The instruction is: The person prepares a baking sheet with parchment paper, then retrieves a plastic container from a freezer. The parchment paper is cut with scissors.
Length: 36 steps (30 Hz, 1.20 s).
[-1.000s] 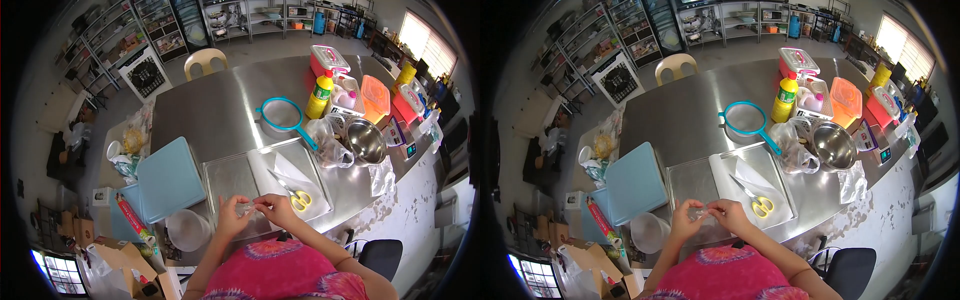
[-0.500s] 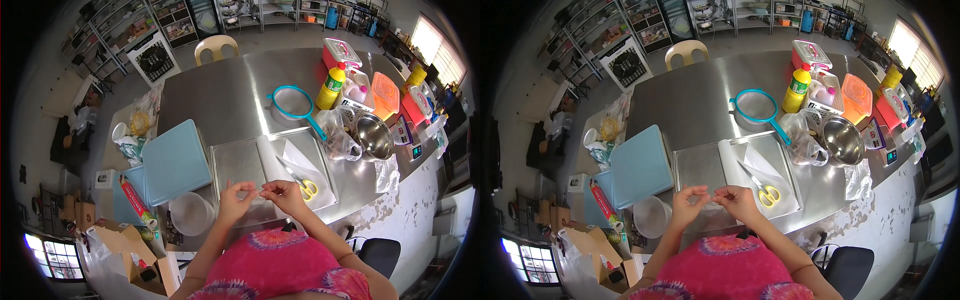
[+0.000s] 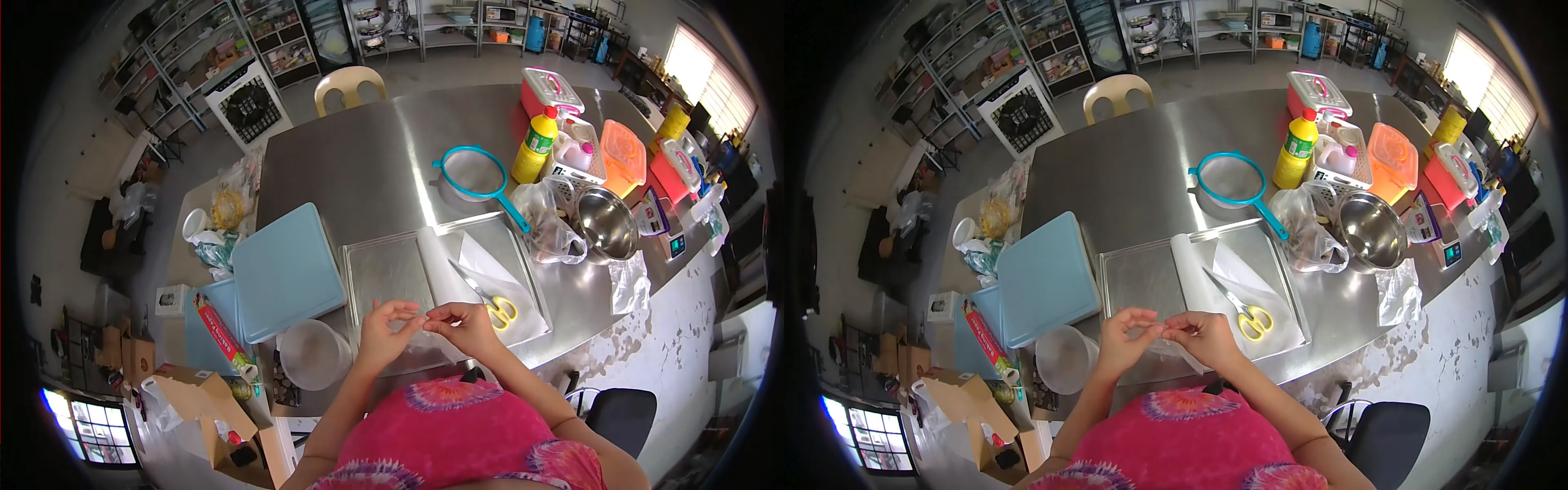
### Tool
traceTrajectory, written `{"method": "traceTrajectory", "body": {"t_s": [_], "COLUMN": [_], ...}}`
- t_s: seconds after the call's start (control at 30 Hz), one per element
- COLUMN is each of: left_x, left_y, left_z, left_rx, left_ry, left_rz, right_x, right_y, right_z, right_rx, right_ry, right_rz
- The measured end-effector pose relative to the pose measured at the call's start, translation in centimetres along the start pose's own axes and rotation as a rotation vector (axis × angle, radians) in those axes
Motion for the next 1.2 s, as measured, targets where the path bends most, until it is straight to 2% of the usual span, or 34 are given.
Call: {"method": "traceTrajectory", "body": {"t_s": [0.13, 0.3, 0.43, 0.7, 1.2], "left_x": [0.3, -0.3, -0.3, 0.4, -1.1], "left_y": [0.1, 0.2, 0.2, 0.2, 0.4], "left_z": [0.0, 0.2, 0.4, 0.2, 0.1], "left_rx": [0.007, -0.01, -0.024, -0.043, -0.097], "left_ry": [0.067, -0.066, -0.052, 0.049, -0.065], "left_rz": [0.039, -0.024, -0.034, -0.028, -0.07], "right_x": [-0.1, 0.0, 0.3, 0.9, 0.9], "right_y": [0.1, 0.1, 0.2, 0.2, 0.2], "right_z": [0.0, -0.1, -0.1, 0.2, 0.6], "right_rx": [0.006, -0.016, -0.02, 0.017, 0.008], "right_ry": [0.001, 0.095, 0.133, 0.097, 0.163], "right_rz": [-0.017, -0.016, 0.007, 0.174, 0.118]}}
Point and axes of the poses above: each hand's wrist, its own y-axis away from the middle knuckle, its own z-axis out of the back of the hand, x = y × z, the point moved 1 cm from there along -y, towards the middle knuckle, and after that the axes turned 10 degrees about -x, right-handed, at the moved point
